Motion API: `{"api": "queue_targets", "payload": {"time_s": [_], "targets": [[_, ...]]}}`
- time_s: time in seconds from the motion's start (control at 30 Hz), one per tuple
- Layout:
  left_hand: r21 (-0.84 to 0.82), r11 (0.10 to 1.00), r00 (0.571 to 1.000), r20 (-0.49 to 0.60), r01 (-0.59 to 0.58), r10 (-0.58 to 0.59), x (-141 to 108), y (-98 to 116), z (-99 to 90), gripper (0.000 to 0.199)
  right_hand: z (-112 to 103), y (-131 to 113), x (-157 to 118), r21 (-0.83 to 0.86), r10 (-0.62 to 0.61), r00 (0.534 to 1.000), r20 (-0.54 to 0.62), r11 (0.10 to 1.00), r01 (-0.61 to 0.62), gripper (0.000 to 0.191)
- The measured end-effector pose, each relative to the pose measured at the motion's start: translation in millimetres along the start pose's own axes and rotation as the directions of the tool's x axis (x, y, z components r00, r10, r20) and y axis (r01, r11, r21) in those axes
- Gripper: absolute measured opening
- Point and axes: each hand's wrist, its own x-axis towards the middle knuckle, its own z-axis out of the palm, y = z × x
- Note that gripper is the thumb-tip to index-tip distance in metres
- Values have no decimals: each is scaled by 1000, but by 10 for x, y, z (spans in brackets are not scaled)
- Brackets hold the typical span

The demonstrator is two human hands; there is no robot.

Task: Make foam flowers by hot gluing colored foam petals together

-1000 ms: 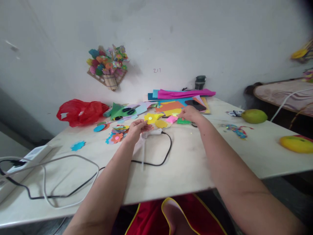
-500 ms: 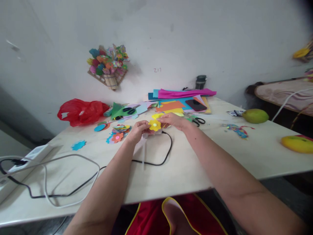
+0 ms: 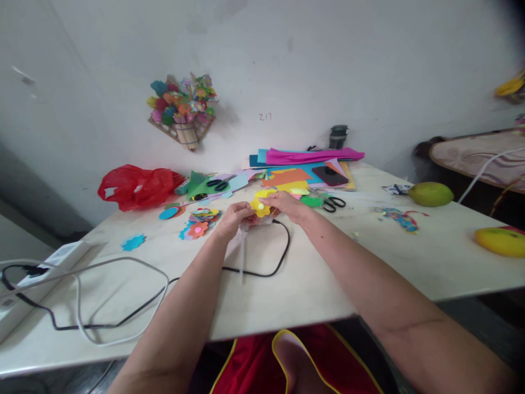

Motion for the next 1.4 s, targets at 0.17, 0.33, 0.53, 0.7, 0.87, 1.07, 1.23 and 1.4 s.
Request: {"api": "queue_targets", "payload": {"time_s": [0.17, 0.33, 0.53, 0.7, 0.87, 1.07, 1.23, 1.4], "targets": [[42, 999, 1000, 27, -2, 1, 12, -17, -11, 18, 46, 9, 0, -41, -18, 999, -31, 999, 17, 31], [43, 999, 1000, 19, -6, 5, 7, -5, 1, 19, 61, 0, -11, -44, -15, 999, -43, 999, 13, 33], [39, 999, 1000, -6, -10, 10, -13, 20, -2, 19, -2, 18, -6, 3, -4, 998, 69, 1000, 4, 37], [71, 997, 1000, 13, -11, 10, -5, 15, 2, 19, 36, 7, -11, -31, -7, 1000, 30, 999, 8, 30], [96, 995, 1000, 25, 4, -6, 9, -1, -3, 19, 97, 32, 9, -21, 9, 999, -37, 1000, -10, 31], [84, 996, 1000, 16, -6, 4, -15, 28, 6, 18, 60, -6, -14, 55, 23, 999, 43, 998, -25, 34], [88, 996, 1000, 7, 5, -5, -14, 35, 7, 19, 4, -60, -43, -2, 8, 1000, 28, 1000, -8, 35], [130, 991, 1000, 18, 10, -13, -3, 26, 16, 18, 60, -64, -40, -35, 7, 1000, -18, 999, -8, 32]]}}
